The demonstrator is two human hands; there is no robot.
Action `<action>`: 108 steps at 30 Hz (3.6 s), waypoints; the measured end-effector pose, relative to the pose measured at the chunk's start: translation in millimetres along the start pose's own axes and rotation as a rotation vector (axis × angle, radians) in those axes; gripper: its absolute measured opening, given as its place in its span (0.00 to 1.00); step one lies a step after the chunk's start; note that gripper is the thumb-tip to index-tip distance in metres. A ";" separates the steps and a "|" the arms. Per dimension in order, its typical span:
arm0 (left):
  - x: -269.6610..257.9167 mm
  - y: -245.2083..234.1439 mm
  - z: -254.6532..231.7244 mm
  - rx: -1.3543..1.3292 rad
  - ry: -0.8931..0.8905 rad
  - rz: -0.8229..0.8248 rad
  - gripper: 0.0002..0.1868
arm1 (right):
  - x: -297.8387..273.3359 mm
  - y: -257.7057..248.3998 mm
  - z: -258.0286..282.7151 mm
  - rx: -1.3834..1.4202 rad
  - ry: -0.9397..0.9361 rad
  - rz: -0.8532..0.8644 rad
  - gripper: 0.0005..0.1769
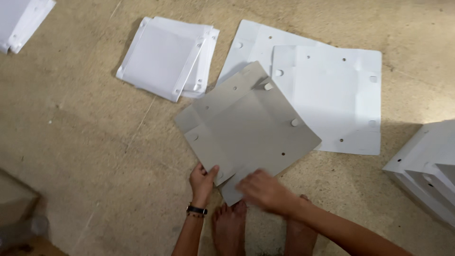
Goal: The person folds white cardboard boxes by hand while sitting on the floor, tucking in flaps to form the base and then closing the top lid before setting the finished boxes aside.
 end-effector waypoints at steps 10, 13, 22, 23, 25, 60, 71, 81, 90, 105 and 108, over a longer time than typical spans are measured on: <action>7.8 6.5 44.0 -0.641 0.077 0.282 0.26 | -42.3 -6.5 -29.4 -0.211 0.551 -0.129 0.32; 0.4 19.0 32.1 -0.732 0.146 0.321 0.27 | -36.4 -0.4 -28.8 -0.182 0.537 -0.111 0.29; -2.3 41.6 15.5 -0.837 0.125 0.389 0.27 | -21.1 10.6 -29.3 -0.037 0.599 -0.037 0.37; -2.8 44.1 12.0 -0.807 0.122 0.384 0.28 | -19.7 10.5 -29.6 0.019 0.644 -0.070 0.38; 4.7 51.3 24.6 -0.748 0.137 0.387 0.28 | -23.9 14.2 -37.8 0.075 0.754 -0.103 0.34; 32.4 89.6 70.5 -0.648 0.229 0.341 0.31 | -30.9 27.8 -88.9 0.368 1.134 -0.205 0.24; 33.0 90.8 74.5 -0.606 0.242 0.324 0.30 | -32.6 30.8 -93.9 0.378 1.130 -0.229 0.25; 36.2 90.8 86.1 -0.577 0.279 0.292 0.29 | -36.2 31.2 -99.6 0.445 1.143 -0.228 0.26; 33.3 90.8 85.2 -0.557 0.323 0.303 0.29 | -29.7 28.3 -96.8 0.434 1.166 -0.220 0.27; 27.4 87.3 78.2 -0.522 0.364 0.330 0.28 | -33.4 46.9 -91.9 -0.111 0.931 -0.032 0.25; 28.5 91.7 82.7 -0.510 0.354 0.333 0.28 | -44.2 64.8 -91.0 -0.602 0.721 0.017 0.16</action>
Point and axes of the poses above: each hand's wrist, its own x-axis towards the middle knuckle, its own y-axis out of the palm, z = x × y, the point moved 2 cm from there along x, towards the middle knuckle, and after that the axes turned 7 degrees about y, right-handed, at the moved point
